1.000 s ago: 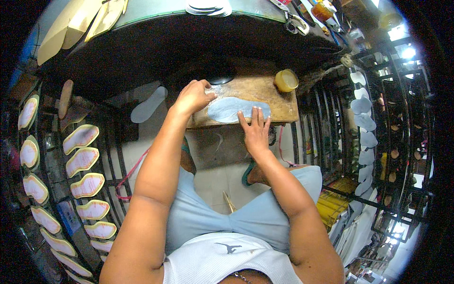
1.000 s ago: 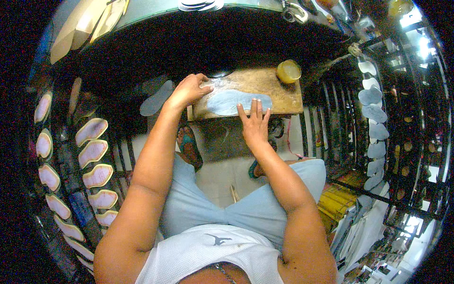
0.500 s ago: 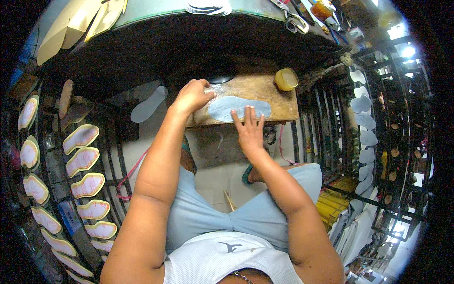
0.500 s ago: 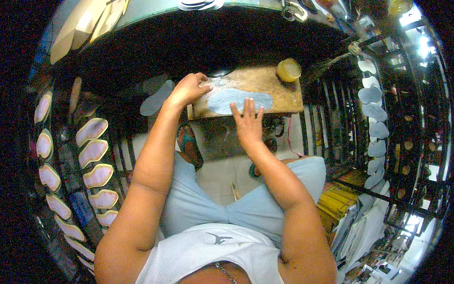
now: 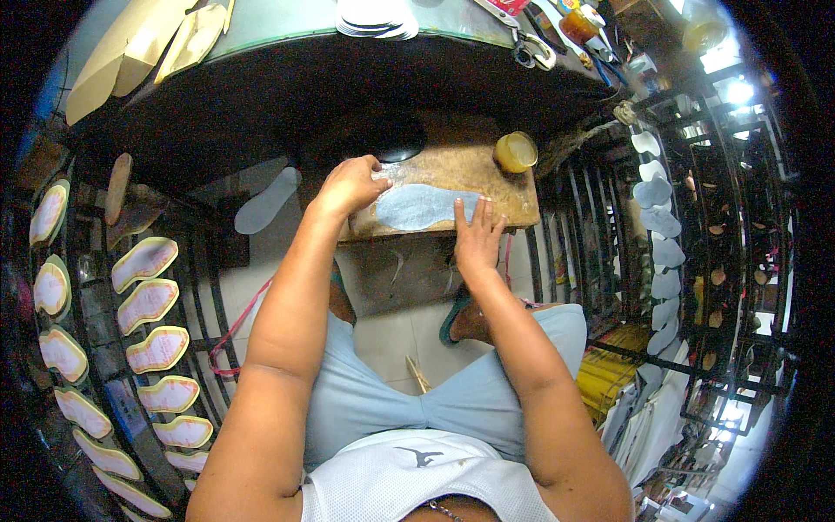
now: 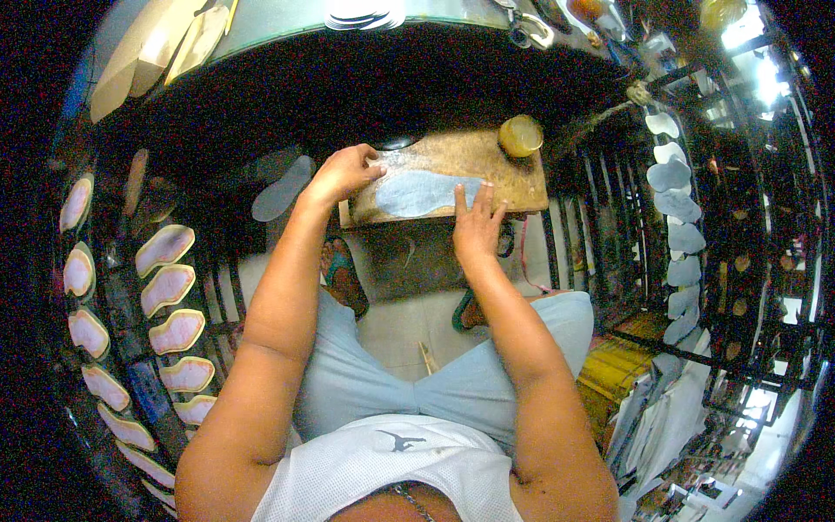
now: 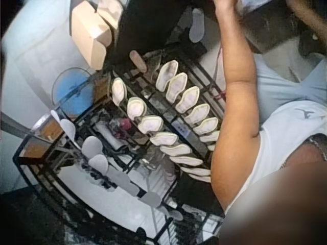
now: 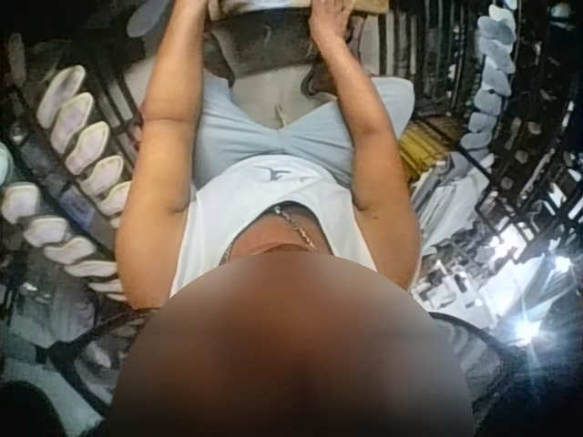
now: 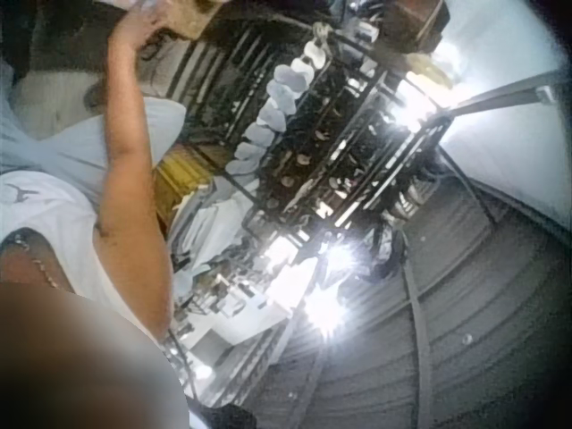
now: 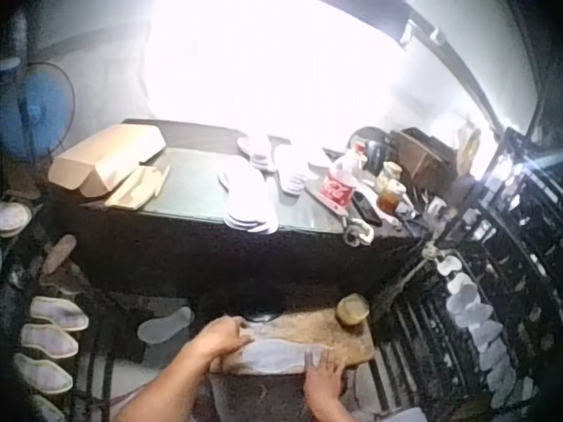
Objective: The person sits on the floor and repeatedly rubs white shoe insoles on a wooden board using a small yellow tool. They pick up insoles from a nearby rack, rub them on the board, and place them back on the rack.
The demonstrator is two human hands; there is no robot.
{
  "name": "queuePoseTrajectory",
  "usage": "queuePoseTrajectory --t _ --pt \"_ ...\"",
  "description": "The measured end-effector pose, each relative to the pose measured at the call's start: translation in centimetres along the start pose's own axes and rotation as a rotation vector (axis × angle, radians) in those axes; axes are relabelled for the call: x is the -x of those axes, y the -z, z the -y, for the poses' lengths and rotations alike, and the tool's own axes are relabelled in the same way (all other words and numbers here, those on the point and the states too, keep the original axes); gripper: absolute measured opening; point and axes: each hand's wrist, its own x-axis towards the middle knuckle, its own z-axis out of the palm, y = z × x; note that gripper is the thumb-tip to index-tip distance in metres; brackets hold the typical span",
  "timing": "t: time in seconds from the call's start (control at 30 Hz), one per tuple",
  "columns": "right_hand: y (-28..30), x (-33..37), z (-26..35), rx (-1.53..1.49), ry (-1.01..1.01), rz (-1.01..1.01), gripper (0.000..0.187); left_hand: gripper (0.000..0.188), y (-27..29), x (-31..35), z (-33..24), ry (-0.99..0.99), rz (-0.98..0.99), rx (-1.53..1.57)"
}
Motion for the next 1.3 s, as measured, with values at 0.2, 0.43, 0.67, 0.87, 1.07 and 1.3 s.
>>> queuePoseTrajectory --t 0.2,0.43,0.67,0.87,1.07,1.3 --pt "2.4 -0.1 7.0 -0.182 0.225 -0.076 0.071 0.031 -0.6 -0.3 0.5 0.001 0.093 -0.027" --pt "2.7 1.8 6.1 -0.384 0.347 -0.069 0.069 0.029 -1.4 -0.1 0.6 0.014 0.156 -0.069" --pt "0.0 0.7 -1.0 -0.166 -0.231 0.120 0.069 0.031 -4.3 -1.0 1.2 -0.014 0.310 -0.301" --pt "0.7 1.9 2.5 -0.296 0.151 0.017 0.068 0.033 -5.2 -0.6 0.7 0.064 0.187 -0.213" --pt "-0.1 0.5 -7.7 -0.133 -0.118 0.237 0.057 0.035 -5.1 -0.8 0.4 0.147 0.196 -0.115" --pt "1.7 3.0 -14.4 -0.583 -0.152 0.059 0.070 0.033 -6.0 -1.4 1.6 0.061 0.121 -0.161"
